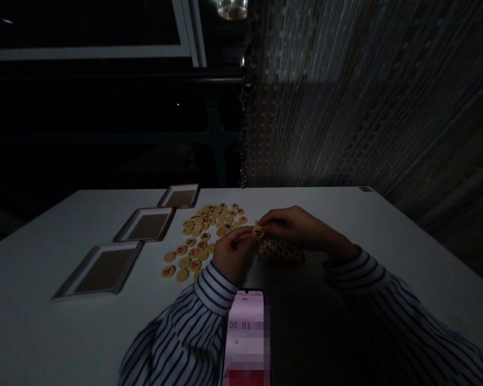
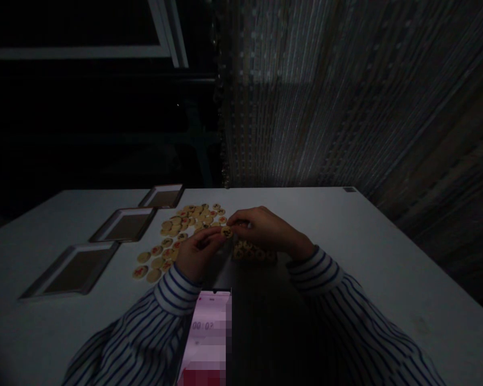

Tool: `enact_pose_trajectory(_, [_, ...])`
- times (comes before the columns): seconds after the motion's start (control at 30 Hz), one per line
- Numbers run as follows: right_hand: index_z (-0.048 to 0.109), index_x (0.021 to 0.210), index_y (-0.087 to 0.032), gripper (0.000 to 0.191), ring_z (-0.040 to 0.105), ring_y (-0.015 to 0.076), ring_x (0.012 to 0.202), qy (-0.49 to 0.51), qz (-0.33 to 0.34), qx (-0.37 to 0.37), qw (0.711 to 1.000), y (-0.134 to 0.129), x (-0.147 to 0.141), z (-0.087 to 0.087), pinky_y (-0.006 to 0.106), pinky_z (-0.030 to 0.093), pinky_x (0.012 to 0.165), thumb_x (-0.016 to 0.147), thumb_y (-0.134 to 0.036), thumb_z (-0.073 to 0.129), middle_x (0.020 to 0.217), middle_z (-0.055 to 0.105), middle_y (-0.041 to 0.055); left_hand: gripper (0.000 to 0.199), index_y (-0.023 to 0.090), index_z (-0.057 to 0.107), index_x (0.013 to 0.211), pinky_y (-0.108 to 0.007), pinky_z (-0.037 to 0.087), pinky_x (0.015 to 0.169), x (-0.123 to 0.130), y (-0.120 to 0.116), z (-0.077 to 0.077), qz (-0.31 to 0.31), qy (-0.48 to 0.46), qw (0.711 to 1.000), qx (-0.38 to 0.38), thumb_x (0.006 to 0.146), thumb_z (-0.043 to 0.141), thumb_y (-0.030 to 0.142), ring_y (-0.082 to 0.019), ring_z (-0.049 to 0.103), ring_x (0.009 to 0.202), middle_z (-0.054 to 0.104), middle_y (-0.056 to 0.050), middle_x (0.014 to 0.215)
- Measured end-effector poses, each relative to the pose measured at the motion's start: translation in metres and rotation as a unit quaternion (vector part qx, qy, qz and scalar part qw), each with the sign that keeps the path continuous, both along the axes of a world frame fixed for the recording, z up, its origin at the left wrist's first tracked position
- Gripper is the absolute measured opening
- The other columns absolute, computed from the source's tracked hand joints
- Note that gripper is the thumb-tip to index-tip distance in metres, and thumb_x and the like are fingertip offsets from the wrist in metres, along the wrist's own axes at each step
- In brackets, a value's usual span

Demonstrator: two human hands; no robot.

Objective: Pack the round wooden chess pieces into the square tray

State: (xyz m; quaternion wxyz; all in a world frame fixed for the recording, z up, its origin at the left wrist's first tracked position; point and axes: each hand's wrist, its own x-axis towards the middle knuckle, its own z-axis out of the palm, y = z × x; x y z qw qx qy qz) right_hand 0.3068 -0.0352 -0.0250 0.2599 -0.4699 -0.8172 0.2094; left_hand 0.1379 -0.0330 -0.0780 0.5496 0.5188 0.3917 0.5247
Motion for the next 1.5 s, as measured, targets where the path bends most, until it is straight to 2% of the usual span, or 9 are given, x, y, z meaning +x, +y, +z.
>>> enact_pose_trajectory(0.57, [0.063, 0.094, -0.02, 0.021, 0.059, 0.0124, 0.078, -0.007, -0.019, -0.004, 1.0, -0.0024, -0.0001, 0.0009, 0.024, 0.042, 0.07, 0.079, -0.024, 0.051, 0.087, 0.067, 0.0016, 0.025, 0.013, 0.067, 0.08, -0.027, 0.052, 0.067, -0.001, 0.0022, -0.0046, 0.004, 0.002, 1.0, -0.005, 0.058, 0.069, 0.024, -0.016, 0.065, 0.068, 0.07, -0.006, 0.071])
enact_pose_trajectory(1.0, [0.064, 0.095, -0.02, 0.024, 0.06, 0.0142, 0.079, -0.008, -0.025, -0.003, 1.0, -0.0015, 0.0022, 0.0, 0.025, 0.043, 0.071, 0.079, -0.03, 0.05, 0.088, 0.067, 0.0026, 0.026, 0.016, 0.069, 0.088, -0.028, 0.05, 0.074, -0.0043, 0.0033, -0.0083, -0.016, 0.073, 0.996, 0.04, 0.065, 0.065, 0.028, -0.017, 0.064, 0.078, 0.07, -0.005, 0.082])
enact_pose_trajectory(1.27, [0.064, 0.095, -0.019, 0.023, 0.06, 0.0125, 0.078, -0.014, -0.005, -0.017, 1.0, -0.0036, 0.0011, 0.0026, 0.024, 0.042, 0.071, 0.079, -0.028, 0.05, 0.087, 0.067, 0.0025, 0.024, 0.016, 0.069, 0.086, -0.031, 0.049, 0.081, -0.0032, 0.0019, -0.0065, -0.018, 0.071, 0.997, 0.04, 0.065, 0.066, 0.027, -0.018, 0.063, 0.083, 0.07, -0.006, 0.086])
enact_pose_trajectory(1.5, [0.064, 0.094, -0.019, 0.022, 0.059, 0.0124, 0.076, -0.005, -0.021, -0.007, 1.0, -0.0036, -0.0002, 0.0024, 0.024, 0.042, 0.069, 0.079, -0.027, 0.05, 0.084, 0.066, 0.0019, 0.031, 0.013, 0.067, 0.09, -0.031, 0.051, 0.073, -0.0022, 0.001, -0.0056, -0.025, 0.027, 0.999, 0.002, 0.062, 0.068, 0.027, -0.017, 0.064, 0.076, 0.07, -0.007, 0.08])
